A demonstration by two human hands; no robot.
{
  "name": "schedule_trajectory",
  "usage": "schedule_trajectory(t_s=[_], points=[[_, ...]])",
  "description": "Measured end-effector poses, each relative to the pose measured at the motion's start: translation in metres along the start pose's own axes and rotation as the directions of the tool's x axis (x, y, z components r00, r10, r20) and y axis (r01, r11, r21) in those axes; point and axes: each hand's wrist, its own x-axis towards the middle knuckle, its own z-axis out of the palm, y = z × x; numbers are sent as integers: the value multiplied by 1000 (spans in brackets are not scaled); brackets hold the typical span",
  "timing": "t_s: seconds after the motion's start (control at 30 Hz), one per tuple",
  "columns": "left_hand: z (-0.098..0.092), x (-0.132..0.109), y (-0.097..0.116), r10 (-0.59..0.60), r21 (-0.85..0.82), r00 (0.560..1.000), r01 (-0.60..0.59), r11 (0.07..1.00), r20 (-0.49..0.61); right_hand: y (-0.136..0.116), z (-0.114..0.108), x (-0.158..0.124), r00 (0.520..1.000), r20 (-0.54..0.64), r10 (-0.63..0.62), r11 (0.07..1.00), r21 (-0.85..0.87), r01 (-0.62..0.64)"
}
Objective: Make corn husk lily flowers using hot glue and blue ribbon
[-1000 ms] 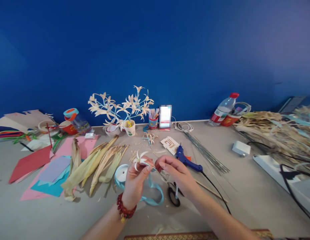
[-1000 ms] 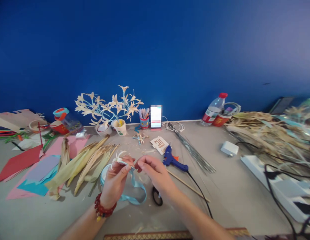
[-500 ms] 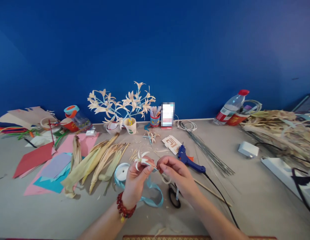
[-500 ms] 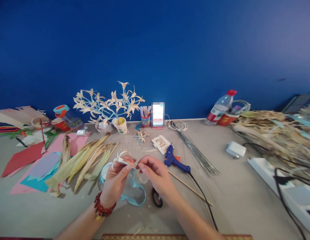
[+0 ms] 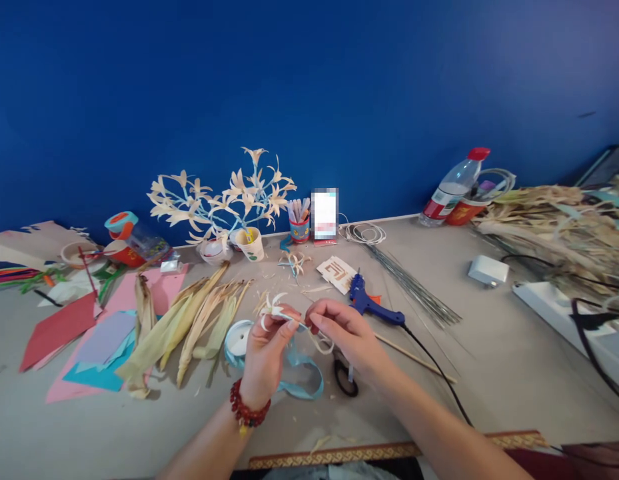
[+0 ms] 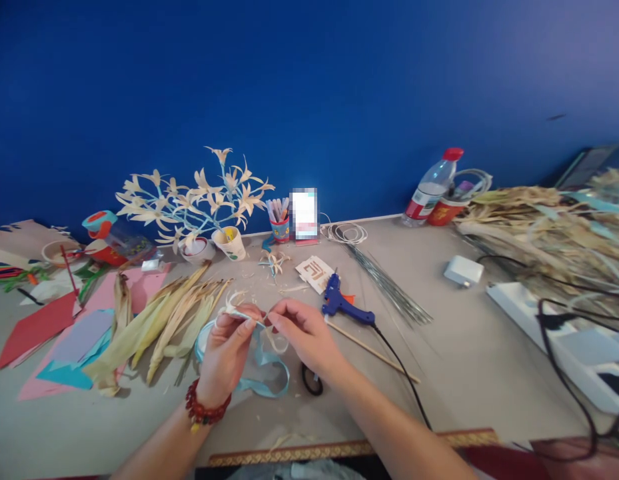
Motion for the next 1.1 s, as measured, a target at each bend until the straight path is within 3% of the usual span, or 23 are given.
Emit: schedule_trajectory(t_s=[0.5, 0.97, 1.1], points=[[0, 3, -4, -29, -34, 998, 27, 999, -53, 1, -1, 3, 1000, -2, 6, 999, -45, -6], [-1, 1, -4, -66, -44, 998, 65, 997, -10, 6, -2, 4, 986, -27, 165, 985, 64, -163], [-2, 1, -4, -51, -28, 999, 51, 998, -3, 5, -2, 4, 987, -29, 160, 986, 56, -158]])
